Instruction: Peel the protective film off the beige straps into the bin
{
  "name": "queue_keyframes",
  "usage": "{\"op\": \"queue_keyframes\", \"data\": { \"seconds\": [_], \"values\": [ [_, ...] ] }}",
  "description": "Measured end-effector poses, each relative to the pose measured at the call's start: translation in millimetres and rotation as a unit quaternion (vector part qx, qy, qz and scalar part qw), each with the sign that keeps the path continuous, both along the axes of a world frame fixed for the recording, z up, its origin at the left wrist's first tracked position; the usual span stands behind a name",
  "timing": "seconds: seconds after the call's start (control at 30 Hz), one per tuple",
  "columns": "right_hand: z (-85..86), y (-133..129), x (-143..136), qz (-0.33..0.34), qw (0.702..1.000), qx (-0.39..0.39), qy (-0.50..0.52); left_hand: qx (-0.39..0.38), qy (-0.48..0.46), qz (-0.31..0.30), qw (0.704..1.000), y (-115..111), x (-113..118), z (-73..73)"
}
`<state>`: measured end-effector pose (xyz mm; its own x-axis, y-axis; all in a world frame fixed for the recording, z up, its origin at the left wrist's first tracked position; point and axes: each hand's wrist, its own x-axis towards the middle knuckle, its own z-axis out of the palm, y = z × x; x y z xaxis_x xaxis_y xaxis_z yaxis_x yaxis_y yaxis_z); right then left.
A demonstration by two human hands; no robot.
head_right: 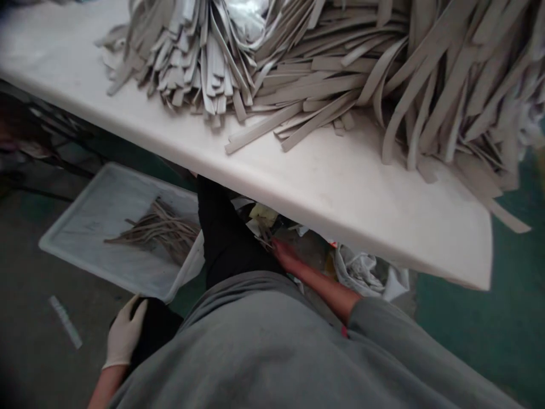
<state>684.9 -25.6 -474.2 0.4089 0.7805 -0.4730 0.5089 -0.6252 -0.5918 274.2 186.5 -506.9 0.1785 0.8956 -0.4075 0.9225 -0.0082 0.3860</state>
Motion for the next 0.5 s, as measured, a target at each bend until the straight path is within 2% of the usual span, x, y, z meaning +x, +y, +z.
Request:
{"op": "queue_keyframes", "data": {
  "seconds": [0.07, 0.13, 0.2, 0.27, 0.3, 0.37, 0.5],
  "values": [
    [15.6, 5, -5, 0.013, 1.000, 0.028, 0.006, -0.014, -0.104, 0.001, 0.994, -11, 39, 19.5],
    [42.1, 13, -13, 0.060, 0.996, 0.065, 0.018, -0.047, -0.231, -0.025, 0.971, -26, 83, 45.0],
    [70.5, 24, -27, 0.141, 0.985, 0.097, 0.036, -0.101, -0.353, -0.075, 0.927, -44, 121, 71.8],
    [92.3, 38, -47, 0.233, 0.963, 0.117, 0.066, -0.135, -0.423, -0.142, 0.885, -59, 148, 94.8],
    [99.2, 45, -59, 0.265, 0.953, 0.123, 0.083, -0.132, -0.437, -0.177, 0.872, -64, 155, 103.6],
    [105.8, 59, -79, 0.300, 0.934, 0.139, 0.133, -0.095, -0.435, -0.224, 0.867, -71, 160, 114.7],
    [102.0, 72, -100, 0.286, 0.910, 0.151, 0.258, 0.007, -0.386, -0.210, 0.898, -76, 150, 116.1]
  ]
}}
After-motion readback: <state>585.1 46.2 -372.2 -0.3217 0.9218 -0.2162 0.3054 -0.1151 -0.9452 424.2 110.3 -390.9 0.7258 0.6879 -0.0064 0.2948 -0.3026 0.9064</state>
